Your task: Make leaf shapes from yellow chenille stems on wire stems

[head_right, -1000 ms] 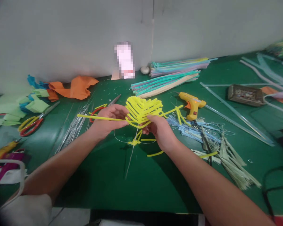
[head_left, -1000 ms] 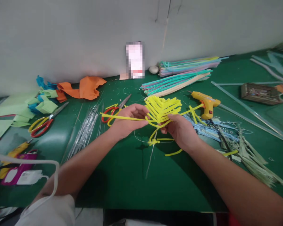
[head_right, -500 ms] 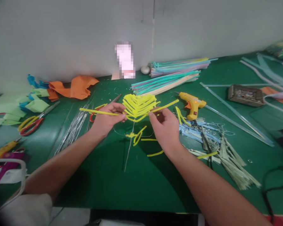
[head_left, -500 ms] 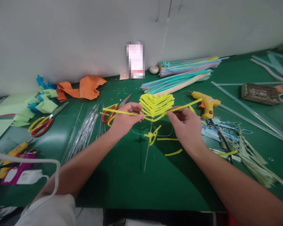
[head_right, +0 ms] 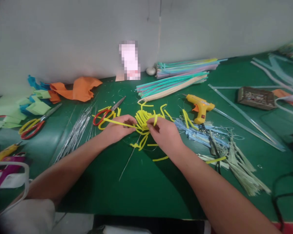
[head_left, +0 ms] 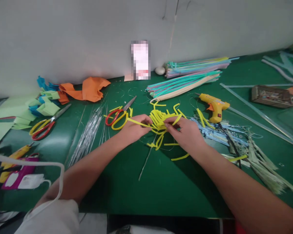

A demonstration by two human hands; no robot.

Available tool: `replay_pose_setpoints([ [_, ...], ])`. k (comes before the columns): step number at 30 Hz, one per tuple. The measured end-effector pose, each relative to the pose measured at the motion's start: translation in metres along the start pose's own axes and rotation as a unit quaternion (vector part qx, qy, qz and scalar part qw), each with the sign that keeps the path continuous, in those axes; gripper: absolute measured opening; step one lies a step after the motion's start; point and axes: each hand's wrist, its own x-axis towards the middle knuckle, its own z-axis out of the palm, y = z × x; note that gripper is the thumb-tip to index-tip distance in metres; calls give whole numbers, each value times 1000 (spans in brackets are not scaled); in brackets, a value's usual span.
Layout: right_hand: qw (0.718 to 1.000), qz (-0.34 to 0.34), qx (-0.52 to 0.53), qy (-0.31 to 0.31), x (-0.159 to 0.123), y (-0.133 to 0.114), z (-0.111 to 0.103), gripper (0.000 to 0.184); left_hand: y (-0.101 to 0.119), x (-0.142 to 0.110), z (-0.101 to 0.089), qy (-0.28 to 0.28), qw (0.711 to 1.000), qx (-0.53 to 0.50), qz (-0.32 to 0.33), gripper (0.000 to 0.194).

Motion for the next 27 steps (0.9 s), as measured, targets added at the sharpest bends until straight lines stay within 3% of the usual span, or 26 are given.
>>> replay_pose_setpoints([
  [3,1000,6,3,14,0,2,0,17,-1,-2,1,-13,995,95,33,6],
  [8,999,30,21,38,2,4,-1,13,-8,-6,3,14,970,199,141,6],
  [13,998,53,34,-18,5,10,4,15,-14,-6,5,-3,939,241,246,11],
  [19,998,49,25,-38,8,15,6,24,-15,-2,8,-13,953,208,218,9],
  [27,999,35,11,-31,4,20,11,23,-8,1,6,-35,958,230,167,18],
])
